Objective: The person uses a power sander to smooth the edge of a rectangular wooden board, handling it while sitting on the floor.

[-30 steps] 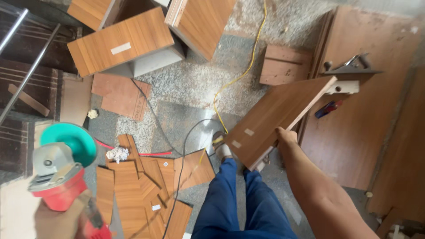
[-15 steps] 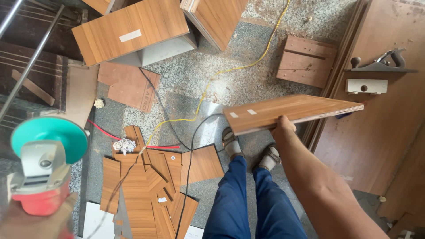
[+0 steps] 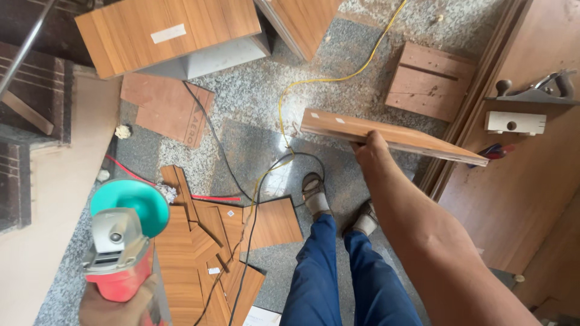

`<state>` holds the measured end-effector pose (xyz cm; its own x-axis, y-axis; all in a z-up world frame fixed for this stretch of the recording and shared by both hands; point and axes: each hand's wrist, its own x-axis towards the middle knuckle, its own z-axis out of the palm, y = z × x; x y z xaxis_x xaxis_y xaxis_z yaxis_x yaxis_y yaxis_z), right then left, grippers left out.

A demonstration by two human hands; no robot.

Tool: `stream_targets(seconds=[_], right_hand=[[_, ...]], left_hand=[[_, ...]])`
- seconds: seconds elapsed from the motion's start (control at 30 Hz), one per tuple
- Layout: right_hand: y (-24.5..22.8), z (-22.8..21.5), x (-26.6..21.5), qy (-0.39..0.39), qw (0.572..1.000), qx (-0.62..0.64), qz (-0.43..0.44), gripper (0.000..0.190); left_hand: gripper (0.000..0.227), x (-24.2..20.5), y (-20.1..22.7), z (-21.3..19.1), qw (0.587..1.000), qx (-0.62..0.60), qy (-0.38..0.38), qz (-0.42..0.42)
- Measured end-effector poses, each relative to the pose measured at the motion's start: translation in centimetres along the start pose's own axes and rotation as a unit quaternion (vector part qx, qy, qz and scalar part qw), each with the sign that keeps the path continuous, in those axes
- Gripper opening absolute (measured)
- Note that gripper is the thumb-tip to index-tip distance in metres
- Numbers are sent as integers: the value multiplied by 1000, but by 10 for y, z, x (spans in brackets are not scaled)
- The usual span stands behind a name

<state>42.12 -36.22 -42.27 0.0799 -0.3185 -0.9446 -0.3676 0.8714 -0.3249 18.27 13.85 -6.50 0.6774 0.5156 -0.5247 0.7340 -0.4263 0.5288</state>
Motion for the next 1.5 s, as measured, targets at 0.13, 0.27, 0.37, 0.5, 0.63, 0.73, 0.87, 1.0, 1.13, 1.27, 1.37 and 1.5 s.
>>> stream_targets(seconds=[0.13, 0.27, 0.37, 0.5, 0.63, 0.73, 0.87, 1.0, 1.13, 1.27, 1.37, 1.5], right_hand=[[-6, -8, 15, 16, 1000, 2, -20, 46], [-65, -46, 22, 43, 994, -5, -96, 57], [-126, -85, 22, 87, 984, -22, -157, 66], [-165, -126, 23, 84, 970, -75, -217, 80], [-193, -133, 31, 34, 941, -152, -300, 95], [-201, -158, 36, -31, 889, -249, -383, 70], [-229, -186, 40, -190, 778, -391, -454, 69], [-246, -205, 47, -270, 735, -446, -434, 86], [-245, -178, 75, -313, 673, -462, -485, 52], [-226, -176, 117, -312, 720, -402, -473, 39], [-213, -167, 142, -389, 724, -289, -492, 39], [-221, -160, 147, -377, 680, -299, -554, 37]], left_hand=[[70, 6, -26, 17, 999, -17, -11, 34], [80, 21, -32, 34, 997, -33, -40, 57], [79, 18, -28, 54, 995, -63, -46, 54], [75, 1, -16, 83, 998, -55, -9, 9], [74, -5, 5, 118, 999, 12, 12, -35], [70, -23, 24, 140, 1000, 0, -2, -24], [63, -48, 50, 198, 999, -29, -4, 12], [62, -64, 61, 269, 995, -95, 6, -31], [59, -48, 60, 331, 998, -19, 6, 68], [58, -25, 43, 371, 990, -50, 5, 132], [60, -2, 37, 372, 980, -111, -30, 162], [62, 12, 35, 397, 980, -130, -7, 152]])
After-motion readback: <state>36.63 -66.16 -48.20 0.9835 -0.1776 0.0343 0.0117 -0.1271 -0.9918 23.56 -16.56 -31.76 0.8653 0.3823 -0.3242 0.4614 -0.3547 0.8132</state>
